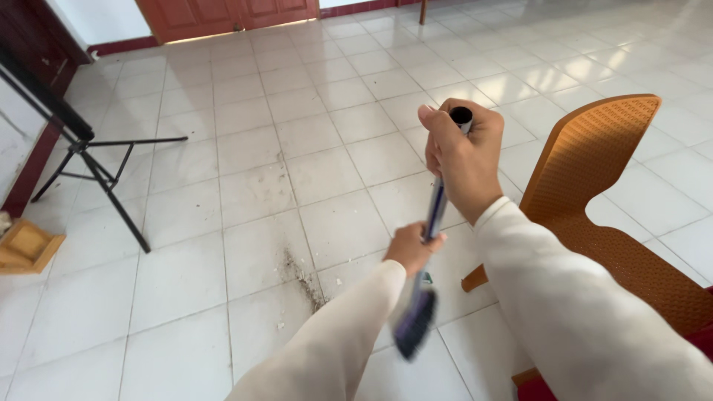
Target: The person sweeps a white tiled floor using a broom, gathering scattered debris together into a pile in a room with multiple tables and chairs.
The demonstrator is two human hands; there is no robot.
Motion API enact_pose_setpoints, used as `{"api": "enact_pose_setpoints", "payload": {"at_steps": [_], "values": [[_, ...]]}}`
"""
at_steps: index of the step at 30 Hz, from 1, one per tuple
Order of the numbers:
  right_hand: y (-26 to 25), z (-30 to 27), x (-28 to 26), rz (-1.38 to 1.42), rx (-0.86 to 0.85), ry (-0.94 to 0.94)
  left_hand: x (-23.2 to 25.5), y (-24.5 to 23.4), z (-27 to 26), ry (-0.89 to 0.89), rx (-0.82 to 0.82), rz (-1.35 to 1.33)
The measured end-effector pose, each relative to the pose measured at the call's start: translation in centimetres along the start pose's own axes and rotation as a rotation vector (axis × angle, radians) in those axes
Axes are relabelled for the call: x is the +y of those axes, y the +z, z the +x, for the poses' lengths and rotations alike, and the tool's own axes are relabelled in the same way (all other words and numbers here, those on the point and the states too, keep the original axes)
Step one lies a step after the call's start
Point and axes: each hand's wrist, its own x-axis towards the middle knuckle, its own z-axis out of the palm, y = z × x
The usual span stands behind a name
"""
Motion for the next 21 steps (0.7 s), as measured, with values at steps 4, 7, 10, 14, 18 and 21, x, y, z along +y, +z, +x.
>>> {"api": "enact_pose_setpoints", "payload": {"at_steps": [4, 7, 10, 14, 18, 21], "values": [[1.2, 0.8, 2.5, 0.114, 0.007, -0.042, -2.3, -3.7, 4.7, 0.096, 0.178, 0.081], [0.8, 1.7, 2.8, 0.124, -0.017, -0.083, -1.2, -5.6, 6.7, 0.067, 0.133, 0.189], [-1.9, 5.0, -0.2, 0.066, -0.060, -0.203, 3.5, -5.6, 6.6, 0.132, 0.031, 0.230], [-2.7, 7.8, -3.6, 0.058, -0.137, -0.202, 7.9, -3.8, 6.2, 0.034, -0.157, 0.138], [0.1, 7.1, -0.6, -0.106, -0.088, -0.031, 4.7, -0.4, 6.2, 0.168, -0.182, 0.062], [0.9, 7.0, 1.4, -0.086, -0.065, -0.029, 1.5, -0.4, 8.4, 0.147, -0.183, 0.031]]}}
